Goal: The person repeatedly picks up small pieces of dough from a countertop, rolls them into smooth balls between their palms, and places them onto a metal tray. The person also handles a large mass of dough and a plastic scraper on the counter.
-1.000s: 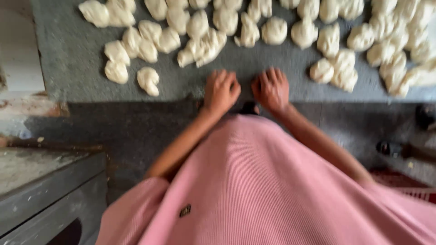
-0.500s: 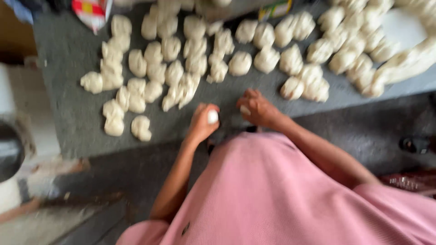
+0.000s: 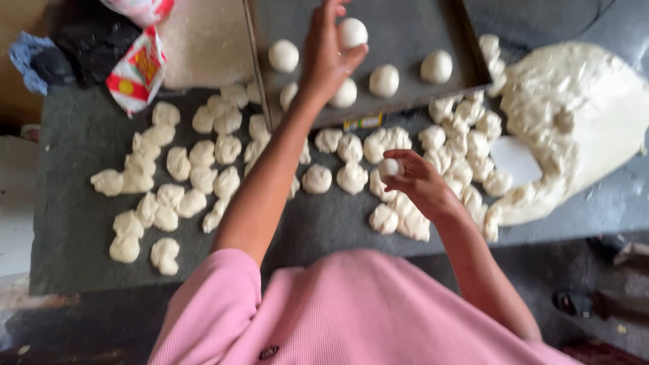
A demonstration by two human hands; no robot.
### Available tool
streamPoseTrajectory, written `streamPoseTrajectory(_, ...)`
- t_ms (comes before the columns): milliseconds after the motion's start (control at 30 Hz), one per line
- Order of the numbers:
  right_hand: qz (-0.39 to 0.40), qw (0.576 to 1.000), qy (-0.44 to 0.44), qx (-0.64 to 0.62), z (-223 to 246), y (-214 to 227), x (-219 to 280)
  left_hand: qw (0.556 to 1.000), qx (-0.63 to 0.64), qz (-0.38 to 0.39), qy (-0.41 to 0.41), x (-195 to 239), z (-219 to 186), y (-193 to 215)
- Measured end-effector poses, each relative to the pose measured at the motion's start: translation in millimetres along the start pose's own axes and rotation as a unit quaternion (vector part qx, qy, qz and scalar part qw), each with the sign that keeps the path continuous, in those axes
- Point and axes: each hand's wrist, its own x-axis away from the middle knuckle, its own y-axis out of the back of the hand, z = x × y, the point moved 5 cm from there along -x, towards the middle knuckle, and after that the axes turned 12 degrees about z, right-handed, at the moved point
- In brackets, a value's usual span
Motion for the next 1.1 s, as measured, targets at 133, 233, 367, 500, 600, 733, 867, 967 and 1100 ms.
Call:
streamPoseTrajectory(133,-0.005,0.990,0.114,0.085,108.8,18.5,-9.9,0.979,-0.012,0.127,0.161,-48.6,58.5,-52.0)
streamPoseTrajectory(233,-0.044,0.975,0.178,0.126,172.1,51.7,-18.2,0.985,-0.104,0.116,0.066,-31.7,60.1,-65.6)
streamPoseTrajectory(367,-0.108,0.873,0.353,0.320,235.2,85.5,-38.6,0.975,-0.043,0.200,0.083,-38.1,90.1,-78.0)
streamPoseTrajectory(500,-0.222,0.762,0.374,0.479,232.3,88.7,-100.4,0.961,-0.003,0.259,0.096,-40.9,100.6,-85.0)
streamPoseTrajectory(600,-0.183,0.789,0.257,0.527,189.9,102.7,-132.9,0.951,0.058,0.291,0.085,-37.6,87.2,-87.7)
streamPoseTrajectory(733,-0.366,0.765,0.172,0.502,155.4,146.6,-100.2,0.954,-0.030,0.297,0.033,-63.0,79.8,-89.4)
streamPoseTrajectory(867,-0.403,0.779,0.239,0.417,119.7,123.2,-36.4,0.969,-0.076,0.232,0.032,-76.6,62.7,-97.0)
streamPoseTrajectory(967,-0.467,0.769,0.229,0.372,85.0,112.7,-1.2,0.956,-0.057,0.287,0.029,-95.9,46.8,-125.4)
streamPoseTrajectory(1100,-0.499,0.774,0.129,0.367,13.3,108.8,27.6,0.930,-0.173,0.324,0.025,-94.9,34.1,-148.1)
